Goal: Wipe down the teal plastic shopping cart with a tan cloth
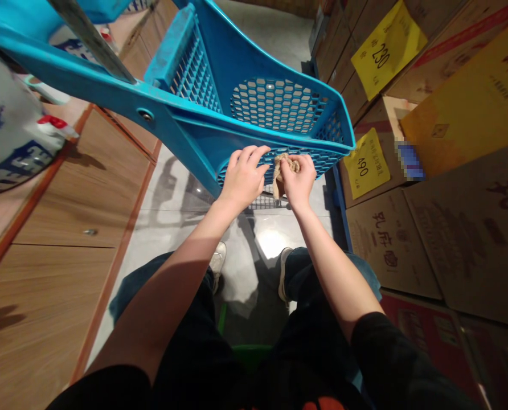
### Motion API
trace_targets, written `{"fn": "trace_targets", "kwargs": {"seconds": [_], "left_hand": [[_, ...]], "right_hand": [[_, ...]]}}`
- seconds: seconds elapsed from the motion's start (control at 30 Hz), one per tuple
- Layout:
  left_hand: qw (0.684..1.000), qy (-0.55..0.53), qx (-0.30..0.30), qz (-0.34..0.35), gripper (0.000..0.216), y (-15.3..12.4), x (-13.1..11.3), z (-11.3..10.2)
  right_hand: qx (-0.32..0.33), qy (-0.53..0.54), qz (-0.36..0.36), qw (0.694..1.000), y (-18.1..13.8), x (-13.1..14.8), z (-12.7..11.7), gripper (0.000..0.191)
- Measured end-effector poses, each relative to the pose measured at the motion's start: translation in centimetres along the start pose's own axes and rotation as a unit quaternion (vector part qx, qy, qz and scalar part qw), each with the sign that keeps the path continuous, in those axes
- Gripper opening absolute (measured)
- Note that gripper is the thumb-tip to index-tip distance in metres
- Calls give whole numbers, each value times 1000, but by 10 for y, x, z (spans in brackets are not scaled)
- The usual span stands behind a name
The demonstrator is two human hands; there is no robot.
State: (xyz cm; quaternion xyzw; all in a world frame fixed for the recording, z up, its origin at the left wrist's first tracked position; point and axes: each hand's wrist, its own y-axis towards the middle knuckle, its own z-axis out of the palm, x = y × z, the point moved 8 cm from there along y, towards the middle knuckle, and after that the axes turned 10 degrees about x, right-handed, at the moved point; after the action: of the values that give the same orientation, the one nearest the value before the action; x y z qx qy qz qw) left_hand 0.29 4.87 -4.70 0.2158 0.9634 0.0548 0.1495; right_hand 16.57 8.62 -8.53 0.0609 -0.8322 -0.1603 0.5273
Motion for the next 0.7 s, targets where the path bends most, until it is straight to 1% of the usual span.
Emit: {"fn": "trace_targets", "kwargs": {"seconds": [0.13,0.2,0.3,0.4,0.47,0.53,0.63,0.7], "left_hand": [[1000,-6,-9,3,45,1,0,1],[1000,-2,-11,0,42,1,1,0],[1000,8,-4,-12,39,1,2,0],[1000,13,-1,-12,38,0,2,-1],[1000,16,-8,-5,37,-1,2,-2],[1000,18,-18,1,36,-1,1,-3],[1000,20,-19,1,35,-2,-1,-3],[1000,20,-6,-6,35,-1,-2,-3]], "right_hand": [[31,-21,-48,998,5,18,-7,15],[44,-38,-54,997,3,19,-5,15],[66,-75,-32,994,-8,6,10,10],[97,-112,21,989,-22,-14,30,6],[105,-119,48,986,-27,-18,36,6],[90,-105,33,990,-23,-7,32,7],[56,-63,-47,995,-10,24,13,12],[55,-50,-75,994,-3,35,5,18]]}}
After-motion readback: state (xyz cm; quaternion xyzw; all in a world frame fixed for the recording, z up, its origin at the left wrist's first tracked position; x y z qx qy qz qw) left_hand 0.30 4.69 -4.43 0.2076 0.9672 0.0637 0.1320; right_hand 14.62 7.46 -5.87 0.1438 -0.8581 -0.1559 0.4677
